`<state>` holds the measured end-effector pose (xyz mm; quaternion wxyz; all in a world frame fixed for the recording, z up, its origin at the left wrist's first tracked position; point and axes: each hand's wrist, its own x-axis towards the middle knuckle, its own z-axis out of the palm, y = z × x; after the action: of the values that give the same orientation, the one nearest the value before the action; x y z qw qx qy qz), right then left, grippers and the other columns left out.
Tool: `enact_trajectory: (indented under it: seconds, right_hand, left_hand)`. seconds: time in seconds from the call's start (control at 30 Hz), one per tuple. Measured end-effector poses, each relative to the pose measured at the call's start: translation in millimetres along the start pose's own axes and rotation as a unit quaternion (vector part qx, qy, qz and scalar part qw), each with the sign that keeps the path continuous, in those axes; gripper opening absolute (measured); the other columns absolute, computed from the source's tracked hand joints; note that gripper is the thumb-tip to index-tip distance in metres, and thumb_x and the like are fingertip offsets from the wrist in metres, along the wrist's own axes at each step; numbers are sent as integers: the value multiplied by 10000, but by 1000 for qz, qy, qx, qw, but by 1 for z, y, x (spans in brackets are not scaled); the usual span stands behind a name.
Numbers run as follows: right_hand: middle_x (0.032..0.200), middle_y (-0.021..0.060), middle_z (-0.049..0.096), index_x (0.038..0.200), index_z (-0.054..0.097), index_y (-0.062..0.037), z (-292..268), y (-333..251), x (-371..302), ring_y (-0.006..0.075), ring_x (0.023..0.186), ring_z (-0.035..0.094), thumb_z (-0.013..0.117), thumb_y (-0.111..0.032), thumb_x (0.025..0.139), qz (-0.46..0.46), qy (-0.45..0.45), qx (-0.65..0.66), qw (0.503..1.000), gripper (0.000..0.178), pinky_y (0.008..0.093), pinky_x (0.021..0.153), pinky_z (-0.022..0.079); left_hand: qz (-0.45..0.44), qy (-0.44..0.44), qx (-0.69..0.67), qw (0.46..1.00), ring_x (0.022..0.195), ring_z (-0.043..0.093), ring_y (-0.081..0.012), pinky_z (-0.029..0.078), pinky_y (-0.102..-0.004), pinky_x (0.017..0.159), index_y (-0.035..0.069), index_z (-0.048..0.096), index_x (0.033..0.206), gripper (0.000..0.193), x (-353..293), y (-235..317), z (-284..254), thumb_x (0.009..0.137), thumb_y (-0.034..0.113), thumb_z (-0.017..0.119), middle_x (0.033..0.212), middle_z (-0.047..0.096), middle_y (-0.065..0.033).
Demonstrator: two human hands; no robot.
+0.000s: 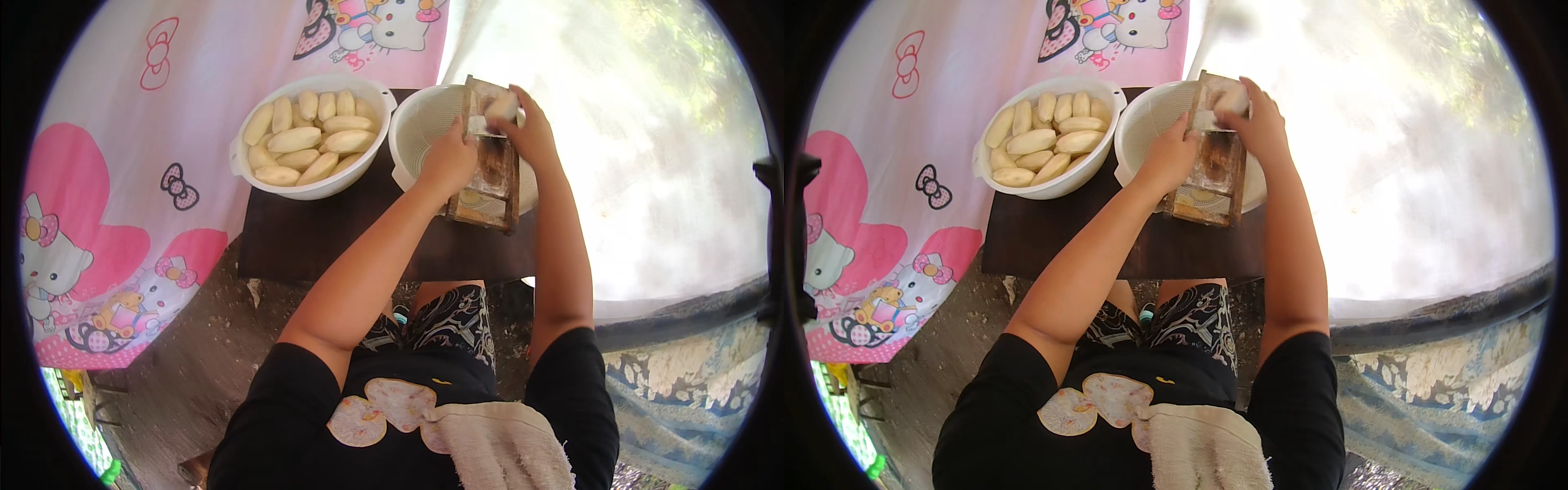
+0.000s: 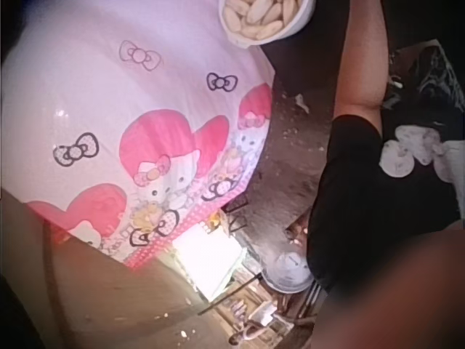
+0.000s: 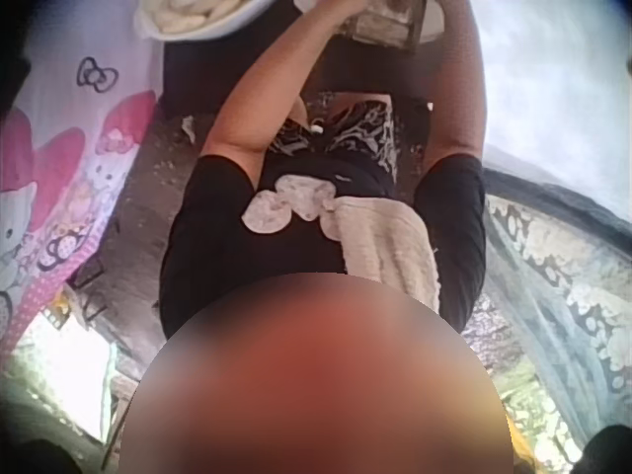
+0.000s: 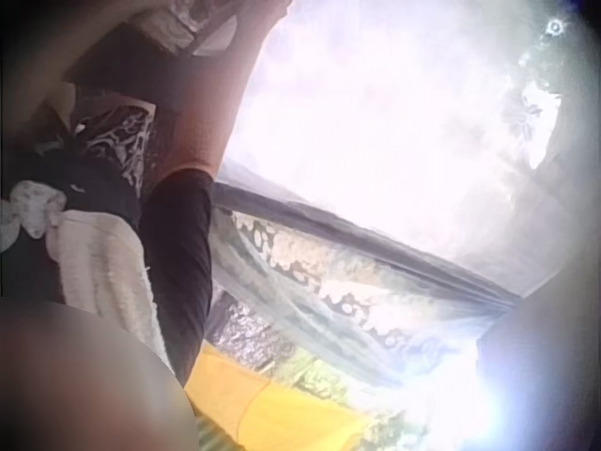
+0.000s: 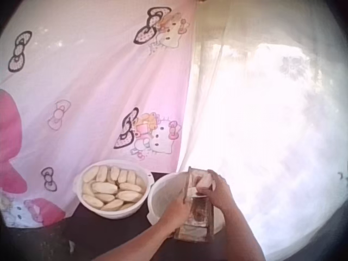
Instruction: The person grates peeled white root vegetables using a handheld metal grater over a white bowl. They repeatedly pick up vegetables from a second bowl, grate them into the first bowl, and continue the process throughout the clip.
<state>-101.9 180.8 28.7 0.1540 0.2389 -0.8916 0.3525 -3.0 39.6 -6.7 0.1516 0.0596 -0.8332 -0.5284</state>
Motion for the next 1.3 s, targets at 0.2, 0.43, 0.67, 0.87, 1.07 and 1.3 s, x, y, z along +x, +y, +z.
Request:
enact_trajectory:
  seconds: [0.2, 0.43, 0.67, 0.87, 1.07, 1.3]
  right_hand:
    - [1255, 178, 580, 1359, 478, -58, -12, -21, -84, 334, 1193, 533, 782, -170, 726, -80, -13, 28, 996, 711, 414, 1013, 419]
    - [1213, 173, 597, 1363, 488, -96, 12, 15, 26, 313, 1139, 568, 755, -344, 752, -31, 26, -40, 998, 711, 402, 972, 443]
    - [1289, 178, 561, 1362, 491, -89, -18, -26, -70, 324, 1234, 506, 779, -168, 727, -71, -30, 19, 997, 701, 403, 1026, 413]
    - [1325, 180, 543, 1375, 475, -88, 8, 3, -5, 321, 1250, 499, 772, -223, 747, -43, -11, -31, 999, 708, 404, 1040, 402]
    - [1215, 156, 603, 1337, 510, -118, 2, 3, 4, 307, 1188, 536, 768, -230, 728, -7, -1, 5, 1000, 671, 395, 1013, 414]
    - [1327, 150, 529, 1374, 489, -126, -15, -12, -74, 306, 1246, 491, 750, -117, 742, -84, -59, 43, 994, 684, 417, 1050, 385]
  left_hand:
    - [-1, 6, -8, 1000, 1159, 535, -430, 398, -456, 1006, -14, 322, 1443, 564, 5, -11, 6, 949, 247, 395, 1241, 544, -316]
    - [16, 2, -5, 1000, 1166, 526, -437, 399, -462, 1005, -26, 341, 1429, 554, 5, -6, 2, 951, 251, 389, 1245, 539, -319]
    - [-16, -14, -23, 1000, 1206, 503, -422, 378, -450, 1030, -29, 324, 1437, 555, 4, -4, 2, 953, 235, 389, 1303, 501, -315]
    - [-9, -17, -25, 1000, 1230, 490, -415, 369, -436, 1045, -29, 308, 1444, 560, 12, -17, 4, 964, 249, 386, 1336, 474, -313]
    - [-3, -25, 0, 1000, 1226, 488, -420, 367, -448, 1044, -41, 317, 1437, 570, 5, -4, 0, 953, 248, 403, 1322, 485, -313]
    - [-11, -18, -10, 1000, 1225, 487, -426, 366, -446, 1047, -29, 310, 1443, 573, 10, -14, 5, 955, 257, 400, 1322, 486, -311]
